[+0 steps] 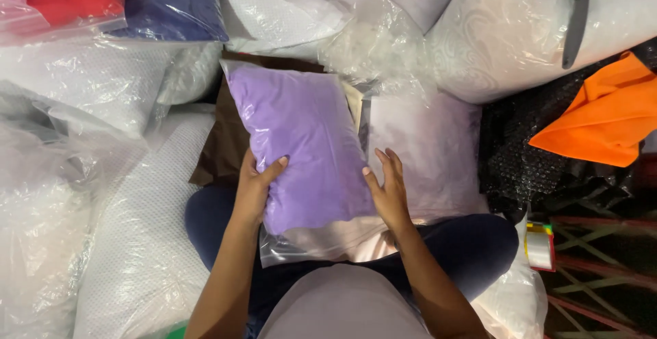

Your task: Cleaning fabric pieces with a lint roller and packing them into plastic bags

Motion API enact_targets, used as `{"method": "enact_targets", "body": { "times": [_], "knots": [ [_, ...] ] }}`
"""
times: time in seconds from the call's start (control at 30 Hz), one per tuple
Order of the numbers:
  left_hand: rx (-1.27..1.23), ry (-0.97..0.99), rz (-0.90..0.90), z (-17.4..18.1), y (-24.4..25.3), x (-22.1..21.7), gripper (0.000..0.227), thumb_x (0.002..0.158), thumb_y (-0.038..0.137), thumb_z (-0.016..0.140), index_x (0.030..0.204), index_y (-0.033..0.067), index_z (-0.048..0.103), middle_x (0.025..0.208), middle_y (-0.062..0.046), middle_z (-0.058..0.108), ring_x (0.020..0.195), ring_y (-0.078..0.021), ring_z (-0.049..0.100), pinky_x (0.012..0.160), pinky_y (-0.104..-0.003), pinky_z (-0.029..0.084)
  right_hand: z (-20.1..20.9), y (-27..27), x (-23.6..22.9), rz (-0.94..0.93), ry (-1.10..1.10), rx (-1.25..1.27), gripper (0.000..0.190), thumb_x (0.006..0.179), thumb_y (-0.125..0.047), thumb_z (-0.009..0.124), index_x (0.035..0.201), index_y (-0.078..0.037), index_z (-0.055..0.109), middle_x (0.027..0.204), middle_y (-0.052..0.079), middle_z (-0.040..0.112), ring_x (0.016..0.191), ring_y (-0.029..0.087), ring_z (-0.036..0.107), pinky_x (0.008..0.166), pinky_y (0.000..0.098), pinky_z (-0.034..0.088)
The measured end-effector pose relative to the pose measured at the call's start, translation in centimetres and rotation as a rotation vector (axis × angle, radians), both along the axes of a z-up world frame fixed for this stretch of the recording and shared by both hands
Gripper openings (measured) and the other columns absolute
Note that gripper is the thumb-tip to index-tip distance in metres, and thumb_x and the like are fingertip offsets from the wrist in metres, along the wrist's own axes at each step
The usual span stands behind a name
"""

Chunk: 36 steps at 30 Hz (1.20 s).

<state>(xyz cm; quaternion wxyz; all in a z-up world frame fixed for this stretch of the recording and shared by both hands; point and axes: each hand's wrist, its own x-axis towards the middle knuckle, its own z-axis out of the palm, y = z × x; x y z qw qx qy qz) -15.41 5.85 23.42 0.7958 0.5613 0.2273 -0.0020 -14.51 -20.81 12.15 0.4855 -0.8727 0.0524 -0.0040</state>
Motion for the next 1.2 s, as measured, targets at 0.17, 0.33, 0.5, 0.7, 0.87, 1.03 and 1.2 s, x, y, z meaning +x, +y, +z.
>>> {"method": "enact_targets", "body": {
  "times": [0.17,0.33,0.5,0.7,0.87,1.03,1.2],
  "knots": [
    [0.580,-0.152,-0.256,10.5,-2.0,-1.3,0.081,0.081,0.024,0.080,0.148,0.0048,0.039,0.123,-0.038,0.060,0.112,-0.0582,0.061,0.090,-0.061,0.053,6.4,2.9,-1.6,0.350,0.105,0.870,0.101,0.089,-0.073,0.053,0.166,-0.019,0.016,0.165,0.023,0.021,0.146,0.051,0.031,0.107,0.0661,0.037],
    [0.681,-0.658,-0.473,8.0,-5.1,-2.0,0.054,0.089,0.012,0.072,0.141,0.0068,0.058,0.109,-0.017,0.067,0.093,-0.0325,0.070,0.075,-0.040,0.061,-1.2,-1.1,-1.9,0.216,0.233,1.224,0.081,0.091,-0.056,0.051,0.158,-0.015,0.031,0.151,0.021,0.040,0.127,0.046,0.049,0.098,0.0581,0.047],
    [1.074,-0.737,-0.347,-3.0,-3.7,-0.5,0.043,0.086,0.011,0.074,0.128,0.0068,0.070,0.110,-0.019,0.068,0.110,-0.0407,0.066,0.094,-0.047,0.054,-6.8,-7.0,-0.5,0.004,0.407,1.663,0.060,0.094,-0.036,0.047,0.148,-0.010,0.050,0.132,0.019,0.064,0.102,0.039,0.072,0.086,0.0477,0.059],
    [1.384,-0.165,-0.500,-10.9,-2.3,-0.4,0.066,0.093,0.050,0.064,0.150,0.0202,0.051,0.145,-0.010,0.051,0.136,-0.0362,0.049,0.101,-0.080,0.035,-8.6,-7.6,-1.1,-0.324,0.444,0.835,0.056,0.101,-0.038,0.051,0.155,-0.025,0.043,0.149,0.014,0.053,0.119,0.041,0.061,0.087,0.0559,0.055],
    [1.456,-0.344,-0.283,-8.4,-3.0,2.5,0.057,0.099,0.043,0.059,0.149,0.0167,0.053,0.147,-0.017,0.048,0.143,-0.0449,0.038,0.103,-0.081,0.030,-1.7,-2.2,1.8,-0.075,-0.103,-0.154,0.071,0.095,-0.033,0.067,0.157,-0.010,0.041,0.159,0.033,0.025,0.145,0.052,0.034,0.119,0.0583,0.031],
    [1.442,-0.143,-0.536,-11.0,-3.6,4.6,0.066,0.100,0.055,0.049,0.160,0.0341,0.031,0.169,-0.011,0.018,0.155,-0.0442,0.012,0.107,-0.081,0.025,-1.1,2.4,5.2,0.088,0.057,-0.609,0.074,0.100,-0.053,0.053,0.164,-0.028,0.027,0.169,0.021,0.015,0.153,0.050,0.015,0.105,0.0832,0.023],
    [1.463,-0.060,-0.625,-14.5,-3.4,5.3,0.069,0.099,0.056,0.046,0.161,0.0351,0.027,0.171,-0.010,0.013,0.155,-0.0450,0.012,0.110,-0.073,0.034,-5.7,3.3,6.2,0.157,0.166,-0.782,0.075,0.102,-0.059,0.043,0.166,-0.031,0.017,0.172,0.017,0.005,0.155,0.049,0.007,0.108,0.0777,0.028]
  ]
}}
